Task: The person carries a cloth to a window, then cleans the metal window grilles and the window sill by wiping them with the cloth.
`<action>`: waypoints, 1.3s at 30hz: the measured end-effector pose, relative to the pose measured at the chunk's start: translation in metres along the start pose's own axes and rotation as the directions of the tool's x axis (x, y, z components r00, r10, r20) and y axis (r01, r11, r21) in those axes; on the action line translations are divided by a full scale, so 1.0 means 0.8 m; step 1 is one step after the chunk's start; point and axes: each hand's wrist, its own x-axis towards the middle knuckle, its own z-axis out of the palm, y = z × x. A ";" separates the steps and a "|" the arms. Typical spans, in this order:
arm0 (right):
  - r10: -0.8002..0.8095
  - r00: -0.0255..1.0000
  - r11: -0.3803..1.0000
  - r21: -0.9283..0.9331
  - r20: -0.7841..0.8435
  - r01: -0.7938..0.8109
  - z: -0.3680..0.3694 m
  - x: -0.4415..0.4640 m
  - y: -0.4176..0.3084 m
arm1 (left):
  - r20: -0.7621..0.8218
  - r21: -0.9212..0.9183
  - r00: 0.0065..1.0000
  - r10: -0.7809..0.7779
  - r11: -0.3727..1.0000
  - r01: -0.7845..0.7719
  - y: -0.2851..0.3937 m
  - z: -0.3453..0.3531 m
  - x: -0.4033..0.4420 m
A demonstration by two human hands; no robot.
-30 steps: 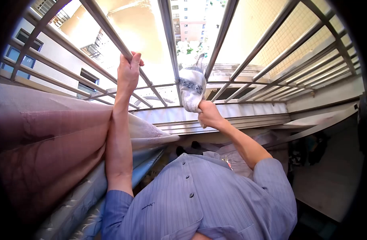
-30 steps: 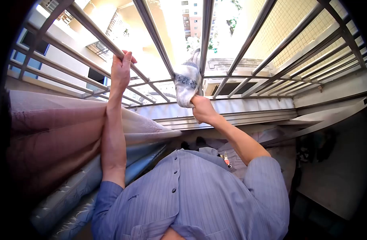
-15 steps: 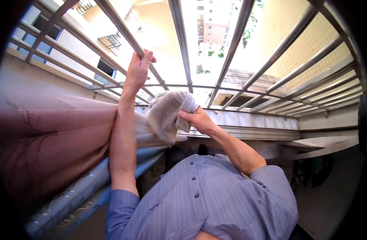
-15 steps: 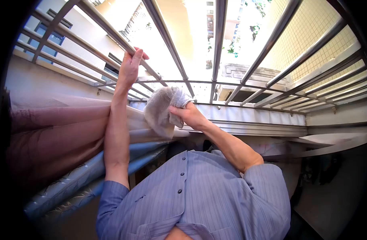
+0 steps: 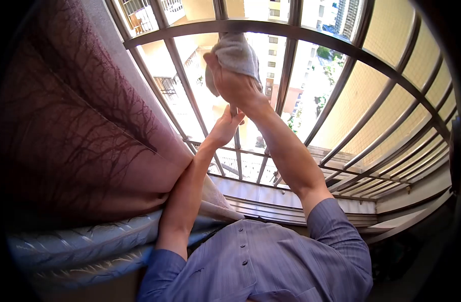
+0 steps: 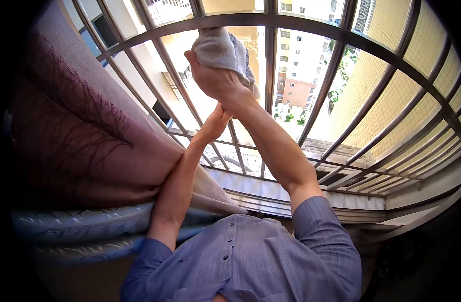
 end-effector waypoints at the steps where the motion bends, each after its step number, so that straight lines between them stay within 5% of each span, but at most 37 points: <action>1: 0.064 0.998 0.998 0.014 -0.004 -0.064 -0.002 0.009 -0.006 | 0.012 0.002 1.000 -0.011 1.000 0.011 0.003 -0.001 -0.004; 2: 0.121 0.993 0.992 0.029 -0.007 -0.121 -0.002 0.018 -0.006 | 0.020 0.005 1.000 -0.017 1.000 0.017 0.009 -0.003 -0.005; 3: -0.016 0.973 0.998 0.056 -0.231 0.030 0.016 0.020 0.004 | 0.025 0.003 1.000 -0.017 1.000 0.017 0.011 -0.006 -0.003; 8: 0.277 0.947 0.906 0.373 -0.165 -0.200 0.025 0.004 0.025 | 0.047 0.403 0.992 0.119 0.906 -0.128 -0.021 -0.027 -0.020; 10: 0.243 0.953 0.920 0.356 -0.180 -0.167 0.039 -0.030 0.062 | -0.049 0.347 0.999 0.017 0.938 0.001 -0.008 -0.047 -0.042; 12: 0.305 0.949 0.839 0.494 -0.080 -0.228 0.058 -0.108 0.096 | -0.098 0.511 0.942 -0.320 0.796 0.324 0.003 -0.079 -0.054; 14: 0.399 0.917 0.815 0.469 -0.028 -0.340 0.084 -0.194 0.141 | -0.201 0.378 0.971 -0.133 0.904 0.202 -0.002 -0.100 -0.072; 16: 0.485 0.863 0.820 0.271 0.143 -0.505 0.088 -0.252 0.153 | -0.341 0.367 0.920 -0.195 0.873 0.321 -0.003 -0.128 -0.074; 18: 0.381 0.921 0.891 0.232 0.085 -0.390 0.100 -0.303 0.173 | -0.505 0.330 0.863 -0.028 0.917 0.223 -0.004 -0.122 -0.067; 20: 0.169 0.985 0.976 -0.148 0.036 -0.162 0.105 -0.322 0.184 | -0.520 0.332 0.852 0.069 0.935 0.127 -0.011 -0.113 -0.055; 22: 0.224 0.964 0.971 -0.118 0.142 -0.208 0.094 -0.328 0.182 | -0.511 0.290 0.855 0.089 0.954 0.074 -0.012 -0.101 -0.035; 24: 0.354 0.914 0.931 0.018 0.197 -0.365 0.065 -0.318 0.169 | -0.339 0.080 0.938 -0.067 0.992 0.100 -0.023 -0.104 -0.013; 26: 0.164 0.937 0.958 -0.275 0.310 -0.077 0.043 -0.306 0.160 | -0.386 -0.079 0.918 -0.090 0.995 0.065 -0.028 -0.086 -0.004; 28: 0.255 0.895 0.951 -0.262 0.366 -0.164 0.037 -0.306 0.154 | -0.354 0.026 0.932 -0.081 0.995 0.096 -0.034 -0.092 -0.005; 30: 0.329 0.810 0.882 -0.464 0.485 -0.081 0.019 -0.287 0.131 | -0.323 0.059 0.943 -0.082 0.993 0.106 -0.039 -0.100 -0.007; 31: 0.108 0.872 0.860 -0.486 0.477 0.159 0.017 -0.301 0.145 | -0.284 0.060 0.957 -0.060 0.995 0.080 -0.041 -0.102 -0.007; 32: 0.103 0.868 0.857 -0.486 0.486 0.170 0.008 -0.309 0.153 | -0.253 0.055 0.967 -0.033 0.997 0.049 -0.042 -0.101 -0.007; 33: 0.039 0.783 0.653 -0.608 0.621 0.451 0.000 -0.316 0.152 | -0.242 0.041 0.970 -0.035 0.998 0.047 -0.037 -0.100 -0.008; 35: 0.126 0.602 0.243 -0.613 0.788 0.752 -0.014 -0.333 0.140 | -0.247 0.016 0.968 -0.046 0.999 0.052 -0.035 -0.098 -0.010; 36: 0.127 0.603 0.239 -0.614 0.788 0.752 -0.021 -0.340 0.145 | -0.254 -0.006 0.965 -0.059 0.998 0.059 -0.034 -0.098 -0.011; 39: 0.186 0.551 0.513 -0.559 0.813 0.652 -0.039 -0.348 0.153 | -0.279 -0.005 0.959 -0.044 0.999 0.045 -0.041 -0.097 -0.006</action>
